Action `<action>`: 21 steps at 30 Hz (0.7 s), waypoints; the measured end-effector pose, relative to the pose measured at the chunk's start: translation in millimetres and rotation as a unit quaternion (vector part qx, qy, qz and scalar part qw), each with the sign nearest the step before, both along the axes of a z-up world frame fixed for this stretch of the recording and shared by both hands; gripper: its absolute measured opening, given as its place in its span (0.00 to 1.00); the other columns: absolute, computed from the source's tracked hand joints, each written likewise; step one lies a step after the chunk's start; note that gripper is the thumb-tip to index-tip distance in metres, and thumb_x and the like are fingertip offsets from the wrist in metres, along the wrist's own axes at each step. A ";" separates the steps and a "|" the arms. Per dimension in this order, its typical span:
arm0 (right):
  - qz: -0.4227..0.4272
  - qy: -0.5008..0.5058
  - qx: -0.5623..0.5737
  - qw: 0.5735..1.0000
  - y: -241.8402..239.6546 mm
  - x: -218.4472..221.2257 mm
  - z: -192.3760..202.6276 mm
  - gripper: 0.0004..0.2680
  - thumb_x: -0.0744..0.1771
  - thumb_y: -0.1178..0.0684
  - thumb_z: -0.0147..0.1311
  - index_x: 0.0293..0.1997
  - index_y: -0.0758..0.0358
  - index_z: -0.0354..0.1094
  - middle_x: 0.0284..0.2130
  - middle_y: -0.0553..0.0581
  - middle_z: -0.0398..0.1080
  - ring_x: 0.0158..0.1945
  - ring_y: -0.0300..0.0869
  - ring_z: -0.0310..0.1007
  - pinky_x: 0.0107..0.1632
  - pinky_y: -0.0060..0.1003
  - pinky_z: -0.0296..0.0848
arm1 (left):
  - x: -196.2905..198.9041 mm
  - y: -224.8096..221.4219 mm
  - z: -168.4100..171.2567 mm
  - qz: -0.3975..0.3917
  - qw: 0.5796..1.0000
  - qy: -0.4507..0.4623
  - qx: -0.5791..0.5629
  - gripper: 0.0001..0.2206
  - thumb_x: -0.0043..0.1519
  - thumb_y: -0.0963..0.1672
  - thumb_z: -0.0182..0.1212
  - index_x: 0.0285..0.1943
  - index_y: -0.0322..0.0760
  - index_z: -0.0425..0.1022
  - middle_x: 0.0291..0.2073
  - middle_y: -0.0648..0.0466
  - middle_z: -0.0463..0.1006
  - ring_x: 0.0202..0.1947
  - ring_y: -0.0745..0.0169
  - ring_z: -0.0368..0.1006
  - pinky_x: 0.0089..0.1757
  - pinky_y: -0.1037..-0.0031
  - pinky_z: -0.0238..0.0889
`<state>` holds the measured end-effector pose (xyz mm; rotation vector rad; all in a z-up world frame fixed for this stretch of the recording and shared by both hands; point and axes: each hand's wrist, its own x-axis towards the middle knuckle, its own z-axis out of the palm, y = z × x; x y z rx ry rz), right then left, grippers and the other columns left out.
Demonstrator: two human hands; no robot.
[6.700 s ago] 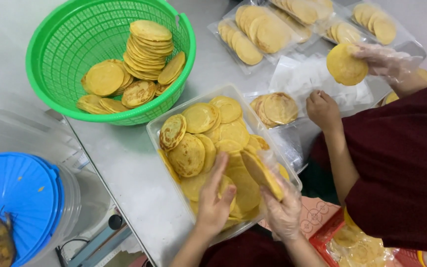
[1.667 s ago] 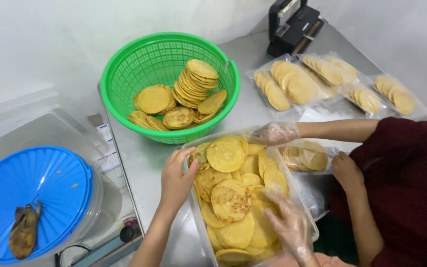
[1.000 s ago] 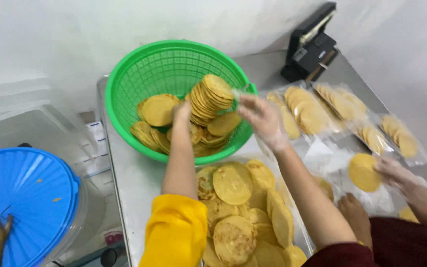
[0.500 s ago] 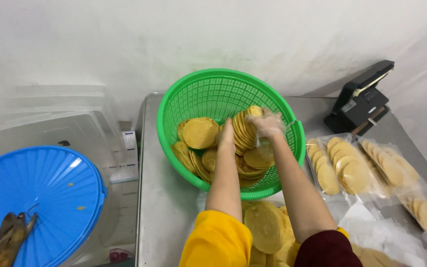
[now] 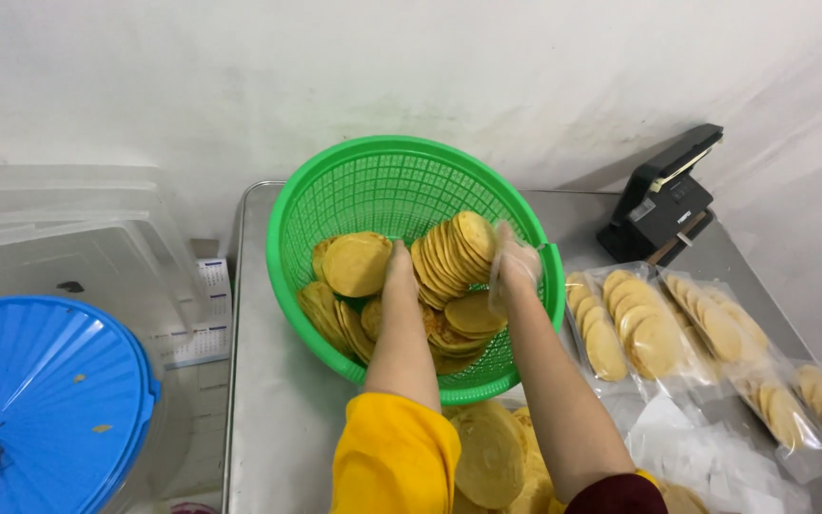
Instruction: The person stacks round flatbreads in a clear plastic container and places them into plastic bags. They repeatedly pick up flatbreads from a green basket and a tray, arrange them, and transfer them to packaging on a stainless steel table.
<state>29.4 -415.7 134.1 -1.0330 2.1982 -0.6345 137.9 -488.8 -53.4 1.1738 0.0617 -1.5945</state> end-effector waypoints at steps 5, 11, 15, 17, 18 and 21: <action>-0.102 -0.397 -0.084 0.908 -34.0 -24.2 -78.0 0.29 0.60 0.48 0.70 0.66 0.61 0.58 0.65 0.70 0.62 0.42 0.51 0.66 0.37 0.46 0.61 | 1.9 29.1 49.4 0.025 0.999 0.018 -0.021 0.40 0.65 0.61 0.47 0.82 0.38 0.45 0.78 0.39 0.45 0.78 0.42 0.41 0.72 0.53 0.37; 0.008 -0.486 -0.074 0.871 -10.1 -18.6 -31.7 0.36 0.60 0.50 0.68 0.73 0.66 0.46 0.70 0.74 0.52 0.72 0.67 0.54 0.64 0.75 0.53 | 11.2 64.8 139.5 0.034 0.997 -0.009 -0.062 0.46 0.60 0.61 0.59 0.82 0.38 0.45 0.79 0.41 0.42 0.78 0.44 0.39 0.72 0.55 0.34; 0.081 -0.529 -0.187 0.824 -45.9 -38.4 -67.4 0.29 0.57 0.56 0.70 0.62 0.54 0.56 0.55 0.65 0.62 0.53 0.59 0.69 0.43 0.58 0.79 | 11.6 109.8 216.1 0.151 0.986 -0.047 -0.050 0.44 0.51 0.61 0.64 0.74 0.38 0.64 0.71 0.42 0.63 0.71 0.45 0.61 0.66 0.56 0.55; 0.117 -0.535 -0.239 0.802 -17.9 -37.3 -33.8 0.27 0.57 0.59 0.69 0.58 0.53 0.57 0.53 0.61 0.63 0.51 0.56 0.70 0.43 0.55 0.80 | 10.5 117.5 224.2 0.173 0.979 -0.073 -0.083 0.39 0.53 0.61 0.63 0.70 0.37 0.69 0.67 0.42 0.67 0.69 0.45 0.63 0.65 0.56 0.56; 0.152 -0.536 -0.289 0.779 -4.4 -36.3 -15.1 0.25 0.57 0.62 0.67 0.55 0.52 0.58 0.51 0.56 0.63 0.50 0.52 0.71 0.43 0.51 0.81 | 10.7 120.8 230.1 0.194 0.969 -0.096 -0.116 0.35 0.56 0.60 0.62 0.66 0.36 0.74 0.64 0.42 0.71 0.68 0.44 0.64 0.64 0.55 0.56; 0.117 -0.609 -0.337 0.708 62.4 -43.2 40.4 0.19 0.63 0.55 0.62 0.59 0.47 0.61 0.55 0.57 0.68 0.54 0.53 0.74 0.50 0.57 0.81 | -0.7 149.5 232.6 0.264 0.928 -0.083 -0.248 0.30 0.60 0.57 0.63 0.66 0.37 0.73 0.63 0.41 0.72 0.63 0.45 0.67 0.61 0.54 0.57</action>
